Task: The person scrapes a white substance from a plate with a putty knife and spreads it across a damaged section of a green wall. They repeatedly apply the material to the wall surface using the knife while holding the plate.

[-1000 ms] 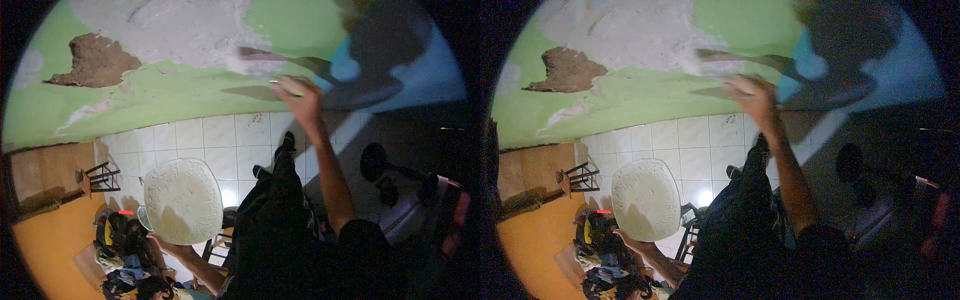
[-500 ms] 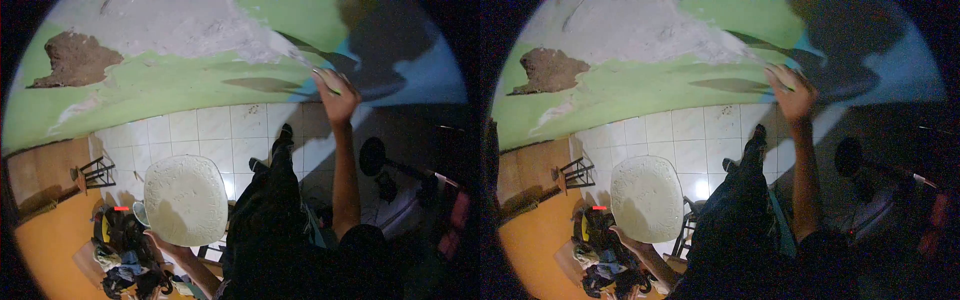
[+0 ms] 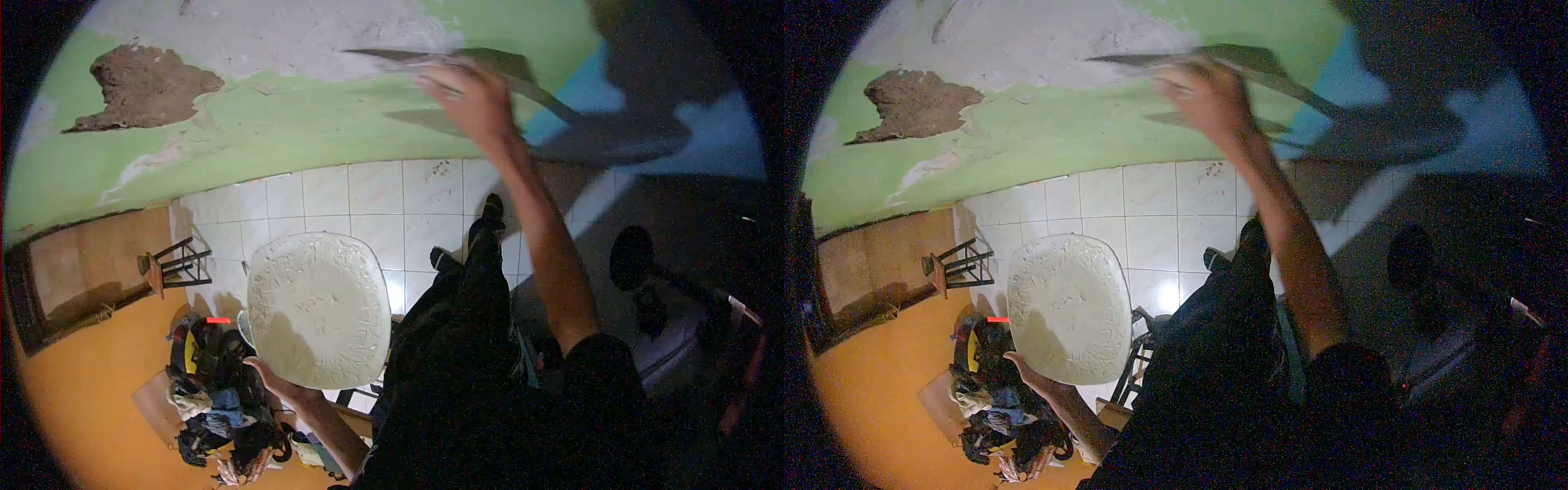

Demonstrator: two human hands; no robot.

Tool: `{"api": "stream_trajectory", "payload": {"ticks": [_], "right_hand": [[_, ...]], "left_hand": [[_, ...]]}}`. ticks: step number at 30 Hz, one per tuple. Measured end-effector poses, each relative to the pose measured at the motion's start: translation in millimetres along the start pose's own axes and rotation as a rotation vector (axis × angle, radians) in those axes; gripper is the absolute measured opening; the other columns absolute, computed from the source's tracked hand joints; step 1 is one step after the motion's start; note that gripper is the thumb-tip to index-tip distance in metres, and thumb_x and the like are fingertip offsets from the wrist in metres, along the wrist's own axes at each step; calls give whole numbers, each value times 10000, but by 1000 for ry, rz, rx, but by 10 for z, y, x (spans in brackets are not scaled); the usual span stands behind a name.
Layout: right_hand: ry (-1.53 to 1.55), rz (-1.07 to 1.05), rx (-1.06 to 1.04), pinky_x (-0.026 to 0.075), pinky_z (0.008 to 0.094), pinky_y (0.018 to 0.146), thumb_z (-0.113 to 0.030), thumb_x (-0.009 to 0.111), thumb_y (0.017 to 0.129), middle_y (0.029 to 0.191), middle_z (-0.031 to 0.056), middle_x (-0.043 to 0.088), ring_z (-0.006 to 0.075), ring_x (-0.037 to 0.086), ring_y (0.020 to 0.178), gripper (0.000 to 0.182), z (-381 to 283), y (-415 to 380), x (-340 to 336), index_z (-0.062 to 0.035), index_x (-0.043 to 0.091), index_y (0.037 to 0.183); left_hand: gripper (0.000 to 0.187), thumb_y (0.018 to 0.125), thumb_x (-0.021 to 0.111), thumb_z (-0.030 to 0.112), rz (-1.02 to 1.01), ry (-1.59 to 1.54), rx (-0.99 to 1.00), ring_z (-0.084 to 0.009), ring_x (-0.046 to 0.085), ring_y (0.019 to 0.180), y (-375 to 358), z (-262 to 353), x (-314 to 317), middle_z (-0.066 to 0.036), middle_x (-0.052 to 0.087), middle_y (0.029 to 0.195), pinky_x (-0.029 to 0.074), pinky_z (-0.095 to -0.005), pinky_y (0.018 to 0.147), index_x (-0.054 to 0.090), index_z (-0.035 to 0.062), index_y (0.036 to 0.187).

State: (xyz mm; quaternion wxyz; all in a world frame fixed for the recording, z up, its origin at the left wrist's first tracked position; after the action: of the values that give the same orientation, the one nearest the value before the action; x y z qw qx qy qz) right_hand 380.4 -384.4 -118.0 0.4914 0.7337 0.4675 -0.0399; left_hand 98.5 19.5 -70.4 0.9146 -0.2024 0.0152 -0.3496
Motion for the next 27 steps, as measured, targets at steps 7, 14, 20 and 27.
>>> {"api": "stream_trajectory", "payload": {"ticks": [7,14,20,27], "right_hand": [[-79,69,261,541,379,807,-143,760,790,941,102,718,272,688,868,160,-12,-572,-924,-94,734,940],[173,-143,32,538,373,680,-166,769,774,920,115,693,282,665,787,206,-676,-142,360,-84,709,953],[63,-39,42,521,392,757,-155,747,779,911,133,688,311,652,823,185,-197,143,244,-82,710,945],[-155,73,372,531,374,797,-115,752,780,929,136,709,286,676,901,202,22,-702,-805,-36,708,961]], "left_hand": [[702,1003,258,558,60,-85,-7,-301,514,1189,58,-9,-68,-171,532,1321,380,-452,1039,489,-28,1311],[718,996,267,570,59,19,12,-309,509,1193,-4,11,-2,-174,510,1342,374,-460,1044,450,-30,1344],[723,990,282,580,79,27,-15,-313,473,1231,-64,56,133,-170,473,1374,353,-460,1060,436,-25,1355],[734,988,253,590,148,-30,-1,-330,511,1182,-42,-15,34,-179,537,1290,395,-508,1013,451,-19,1346]]}}
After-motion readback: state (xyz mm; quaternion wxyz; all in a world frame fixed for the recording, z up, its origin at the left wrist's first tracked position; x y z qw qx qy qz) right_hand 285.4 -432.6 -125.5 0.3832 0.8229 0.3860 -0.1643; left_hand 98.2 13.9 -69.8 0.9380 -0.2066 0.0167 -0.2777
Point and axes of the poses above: each hand's wrist, its own y-axis towards the middle knuckle, its own x-axis out of the palm, z = x × y, the point moved 3 cm from there along y, towards the middle knuckle
